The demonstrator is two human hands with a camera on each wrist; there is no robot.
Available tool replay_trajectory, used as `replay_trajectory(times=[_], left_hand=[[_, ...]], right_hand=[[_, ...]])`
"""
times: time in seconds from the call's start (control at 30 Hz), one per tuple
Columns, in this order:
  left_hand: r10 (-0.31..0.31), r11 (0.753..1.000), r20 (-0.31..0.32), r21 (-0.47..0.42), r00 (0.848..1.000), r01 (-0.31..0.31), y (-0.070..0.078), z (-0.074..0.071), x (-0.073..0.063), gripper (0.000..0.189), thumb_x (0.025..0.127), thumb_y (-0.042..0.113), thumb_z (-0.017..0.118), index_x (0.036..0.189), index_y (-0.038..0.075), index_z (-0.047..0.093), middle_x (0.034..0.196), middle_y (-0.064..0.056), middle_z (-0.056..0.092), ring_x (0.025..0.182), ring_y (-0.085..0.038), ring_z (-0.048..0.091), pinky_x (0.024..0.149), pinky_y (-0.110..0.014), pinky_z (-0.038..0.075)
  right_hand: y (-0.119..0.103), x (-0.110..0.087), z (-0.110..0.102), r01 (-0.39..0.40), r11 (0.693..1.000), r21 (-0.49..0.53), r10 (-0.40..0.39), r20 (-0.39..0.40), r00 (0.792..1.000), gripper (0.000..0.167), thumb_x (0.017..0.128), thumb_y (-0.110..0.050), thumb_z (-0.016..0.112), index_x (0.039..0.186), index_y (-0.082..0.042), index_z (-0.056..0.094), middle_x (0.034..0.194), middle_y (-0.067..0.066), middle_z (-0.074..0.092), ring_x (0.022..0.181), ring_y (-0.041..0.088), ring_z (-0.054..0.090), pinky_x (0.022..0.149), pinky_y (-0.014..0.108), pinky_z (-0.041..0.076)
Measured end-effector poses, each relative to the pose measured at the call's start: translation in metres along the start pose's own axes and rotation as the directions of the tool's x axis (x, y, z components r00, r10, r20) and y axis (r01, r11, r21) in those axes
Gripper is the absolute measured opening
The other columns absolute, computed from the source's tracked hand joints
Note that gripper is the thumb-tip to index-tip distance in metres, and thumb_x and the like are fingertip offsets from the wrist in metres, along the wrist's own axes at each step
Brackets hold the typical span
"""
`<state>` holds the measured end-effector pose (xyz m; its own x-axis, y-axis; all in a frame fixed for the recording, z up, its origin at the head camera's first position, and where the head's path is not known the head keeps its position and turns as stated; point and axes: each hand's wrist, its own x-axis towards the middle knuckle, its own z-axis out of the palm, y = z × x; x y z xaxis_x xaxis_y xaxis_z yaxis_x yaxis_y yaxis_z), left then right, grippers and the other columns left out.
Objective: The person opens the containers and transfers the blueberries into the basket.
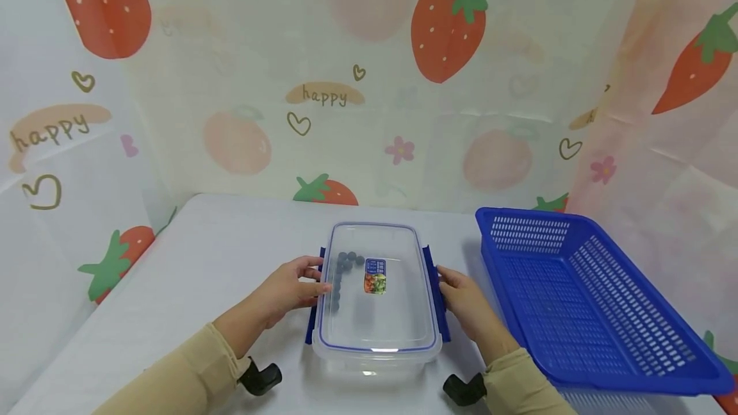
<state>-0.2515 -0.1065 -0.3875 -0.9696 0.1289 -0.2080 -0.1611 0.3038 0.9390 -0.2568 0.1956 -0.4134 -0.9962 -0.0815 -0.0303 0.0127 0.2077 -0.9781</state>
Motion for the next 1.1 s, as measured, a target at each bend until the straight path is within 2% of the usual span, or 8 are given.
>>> replay_trajectory(times=[0.13,0.27,0.37,0.43,0.6,0.77,0.93,1.1], left_hand=[[0.005,1.0,0.013,0.007,1.0,-0.005,0.002,0.001,-0.001,0.067,0.077,0.022,0.073,0.134,0.009,0.041,0.109,-0.011,0.054,0.087,-0.018,0.06,0.08,-0.036,0.052],[0.0,1.0,0.009,0.025,1.0,0.0,0.002,0.001,-0.002,0.074,0.076,0.024,0.074,0.139,0.009,0.037,0.111,-0.011,0.054,0.09,-0.018,0.06,0.081,-0.036,0.052],[-0.015,1.0,0.009,0.026,1.0,0.014,0.002,0.001,-0.002,0.074,0.077,0.023,0.073,0.139,0.009,0.037,0.112,-0.01,0.054,0.091,-0.018,0.06,0.082,-0.035,0.052],[-0.017,1.0,0.016,0.021,1.0,0.017,0.002,0.0,-0.002,0.073,0.077,0.022,0.073,0.139,0.008,0.037,0.113,-0.01,0.053,0.091,-0.018,0.059,0.083,-0.035,0.051],[-0.01,1.0,0.03,0.001,1.0,0.01,0.002,0.0,-0.002,0.069,0.079,0.02,0.072,0.138,0.007,0.039,0.115,-0.011,0.051,0.093,-0.018,0.059,0.084,-0.036,0.051],[-0.012,1.0,0.033,-0.01,0.999,0.012,0.001,0.002,-0.002,0.069,0.078,0.02,0.073,0.138,0.008,0.039,0.117,-0.01,0.05,0.096,-0.019,0.057,0.084,-0.035,0.051],[-0.02,1.0,0.026,0.008,0.999,0.019,0.002,0.003,-0.002,0.068,0.078,0.02,0.073,0.137,0.009,0.041,0.116,-0.009,0.049,0.094,-0.019,0.057,0.086,-0.036,0.05],[-0.019,1.0,0.031,0.024,0.999,0.018,0.003,0.003,-0.002,0.067,0.079,0.019,0.072,0.137,0.008,0.04,0.118,-0.01,0.048,0.095,-0.02,0.056,0.085,-0.035,0.05]], right_hand=[[0.003,0.0,0.001,-0.031,0.996,-0.082,0.03,-0.009,0.999,0.039,0.091,0.005,0.041,0.129,0.01,0.043,0.115,0.023,0.055,0.088,0.016,0.058,0.081,0.033,0.051],[0.0,0.0,0.001,0.036,0.998,-0.058,-0.039,-0.048,0.998,0.037,0.091,0.004,0.039,0.127,0.013,0.043,0.12,0.029,0.051,0.096,0.026,0.058,0.089,0.038,0.048],[-0.005,-0.001,0.001,0.07,0.997,-0.021,-0.071,-0.09,0.993,0.036,0.092,0.003,0.042,0.126,0.014,0.043,0.119,0.03,0.05,0.101,0.029,0.058,0.091,0.035,0.047],[-0.007,-0.001,0.003,0.068,0.998,0.004,-0.067,-0.104,0.992,0.037,0.091,0.001,0.046,0.126,0.013,0.044,0.118,0.029,0.052,0.099,0.025,0.059,0.089,0.032,0.048],[-0.012,-0.004,0.008,0.041,0.999,0.025,-0.038,-0.103,0.994,0.038,0.09,-0.006,0.054,0.124,0.01,0.049,0.116,0.024,0.057,0.08,0.007,0.058,0.079,0.024,0.049],[-0.012,-0.004,0.01,0.025,0.999,0.037,-0.021,-0.094,0.995,0.04,0.088,-0.009,0.057,0.123,0.01,0.051,0.116,0.021,0.058,0.077,0.005,0.055,0.074,0.02,0.046],[-0.012,-0.004,0.012,0.014,1.0,0.006,-0.013,-0.091,0.996,0.039,0.087,-0.013,0.061,0.12,0.007,0.055,0.116,0.018,0.059,0.09,0.011,0.056,0.084,0.03,0.046],[-0.013,-0.005,0.014,0.013,0.999,-0.041,-0.018,-0.103,0.995,0.04,0.086,-0.015,0.062,0.12,0.005,0.056,0.115,0.018,0.059,0.093,0.018,0.056,0.089,0.039,0.046]])
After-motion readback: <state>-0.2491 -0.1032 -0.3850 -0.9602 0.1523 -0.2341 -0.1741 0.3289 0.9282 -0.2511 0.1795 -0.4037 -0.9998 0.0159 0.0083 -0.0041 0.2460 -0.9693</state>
